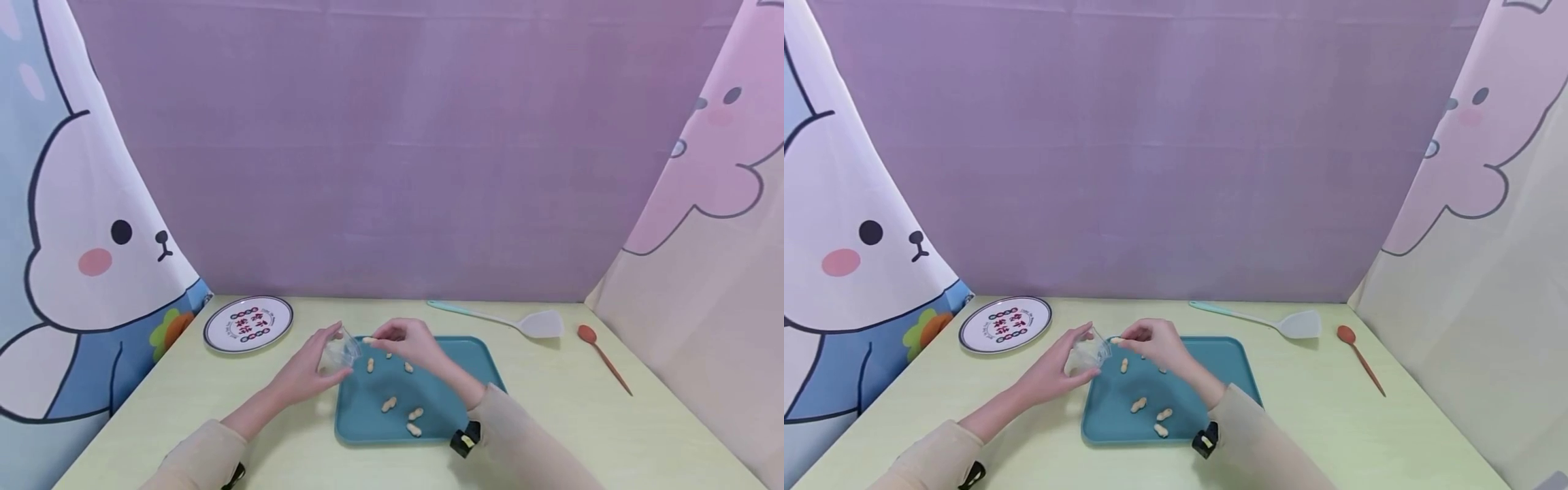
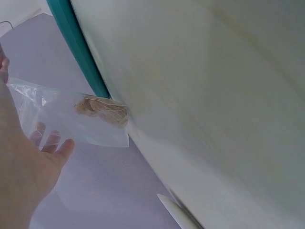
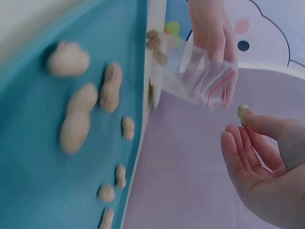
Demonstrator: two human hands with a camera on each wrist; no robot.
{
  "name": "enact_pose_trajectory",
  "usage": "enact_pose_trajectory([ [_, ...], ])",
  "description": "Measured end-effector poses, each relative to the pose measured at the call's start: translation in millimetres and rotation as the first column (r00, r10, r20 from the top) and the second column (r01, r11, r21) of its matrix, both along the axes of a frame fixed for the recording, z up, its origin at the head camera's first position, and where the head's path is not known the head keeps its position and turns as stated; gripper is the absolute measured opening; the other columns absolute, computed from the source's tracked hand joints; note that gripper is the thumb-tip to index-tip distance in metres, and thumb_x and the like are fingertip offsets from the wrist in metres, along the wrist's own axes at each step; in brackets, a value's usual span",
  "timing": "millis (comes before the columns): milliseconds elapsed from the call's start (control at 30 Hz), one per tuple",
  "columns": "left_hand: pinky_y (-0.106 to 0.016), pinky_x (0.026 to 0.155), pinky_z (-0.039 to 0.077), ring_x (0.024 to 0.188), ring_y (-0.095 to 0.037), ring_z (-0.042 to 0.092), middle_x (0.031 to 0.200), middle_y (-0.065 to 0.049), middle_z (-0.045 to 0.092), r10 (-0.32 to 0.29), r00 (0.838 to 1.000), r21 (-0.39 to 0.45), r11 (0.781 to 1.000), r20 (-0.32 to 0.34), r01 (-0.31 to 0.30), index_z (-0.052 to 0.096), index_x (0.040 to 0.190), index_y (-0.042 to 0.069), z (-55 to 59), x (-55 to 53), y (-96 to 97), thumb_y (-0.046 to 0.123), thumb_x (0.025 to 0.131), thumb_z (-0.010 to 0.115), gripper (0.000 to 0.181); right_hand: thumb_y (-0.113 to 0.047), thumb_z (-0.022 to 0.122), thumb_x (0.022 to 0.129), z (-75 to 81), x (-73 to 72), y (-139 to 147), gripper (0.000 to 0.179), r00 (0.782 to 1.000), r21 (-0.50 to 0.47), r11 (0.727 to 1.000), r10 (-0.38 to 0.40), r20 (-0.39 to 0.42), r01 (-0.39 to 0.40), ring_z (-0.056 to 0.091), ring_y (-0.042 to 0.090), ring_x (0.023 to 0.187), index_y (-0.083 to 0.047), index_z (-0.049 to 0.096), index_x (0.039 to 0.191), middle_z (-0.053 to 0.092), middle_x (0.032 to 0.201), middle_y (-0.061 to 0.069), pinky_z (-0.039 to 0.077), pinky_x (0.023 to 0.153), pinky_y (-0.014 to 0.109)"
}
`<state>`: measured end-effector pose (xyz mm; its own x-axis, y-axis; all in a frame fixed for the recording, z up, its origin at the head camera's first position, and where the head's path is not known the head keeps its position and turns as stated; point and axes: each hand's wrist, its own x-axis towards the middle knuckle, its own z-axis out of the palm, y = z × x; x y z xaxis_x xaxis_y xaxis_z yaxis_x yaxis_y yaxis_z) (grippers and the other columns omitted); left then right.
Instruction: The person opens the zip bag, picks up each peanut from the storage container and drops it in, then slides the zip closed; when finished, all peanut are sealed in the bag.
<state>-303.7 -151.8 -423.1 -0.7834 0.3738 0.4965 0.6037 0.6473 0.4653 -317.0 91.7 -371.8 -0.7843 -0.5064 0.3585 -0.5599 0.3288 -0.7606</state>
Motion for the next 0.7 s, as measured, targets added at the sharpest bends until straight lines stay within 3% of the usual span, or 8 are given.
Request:
enact_pose_trajectory([
  [233, -0.044, 0.099, 0.044, 0.12, -0.024, 0.051, 0.128, -0.006, 0.054, -0.003, 1.0, -0.002, 1.0, -0.006, 0.003, 0.031, 0.145, 0.007, 0.7, 1.3, 0.5, 0.036, 0.08, 0.073, 0.083, -0.02, 0.067, 0.087, -3.6, 1.1, -24.0, 0.018, 0.999, -0.001, 0.999, 0.041, 0.0, -0.041, 0.066, 0.018, 0.082, -0.007, 0.07, 0.099, 0.07, 0.092, 0.009, 0.054, 0.07, 0.021],
  [467, -0.045, 0.099, 0.044, 0.12, -0.024, 0.051, 0.128, -0.007, 0.054, -0.001, 1.0, 0.003, 1.0, 0.002, 0.001, 0.031, 0.144, 0.007, 1.5, 3.7, 1.3, 0.035, 0.079, 0.074, 0.082, -0.02, 0.066, 0.088, -9.0, 1.8, -34.8, 0.016, 0.999, 0.035, 0.999, 0.014, 0.038, -0.015, 0.063, 0.012, 0.076, -0.009, 0.071, 0.098, 0.07, 0.089, 0.003, 0.052, 0.064, 0.021],
  [700, -0.044, 0.098, 0.045, 0.119, -0.023, 0.052, 0.127, -0.006, 0.054, 0.016, 1.0, 0.002, 1.0, 0.012, -0.016, 0.031, 0.144, 0.009, 1.8, 3.6, 1.0, 0.035, 0.079, 0.074, 0.082, -0.02, 0.066, 0.088, -6.7, 2.1, -30.8, 0.015, 0.999, 0.009, 1.0, 0.012, 0.051, -0.013, 0.065, 0.026, 0.082, -0.009, 0.07, 0.098, 0.069, 0.089, 0.005, 0.052, 0.064, 0.022],
])
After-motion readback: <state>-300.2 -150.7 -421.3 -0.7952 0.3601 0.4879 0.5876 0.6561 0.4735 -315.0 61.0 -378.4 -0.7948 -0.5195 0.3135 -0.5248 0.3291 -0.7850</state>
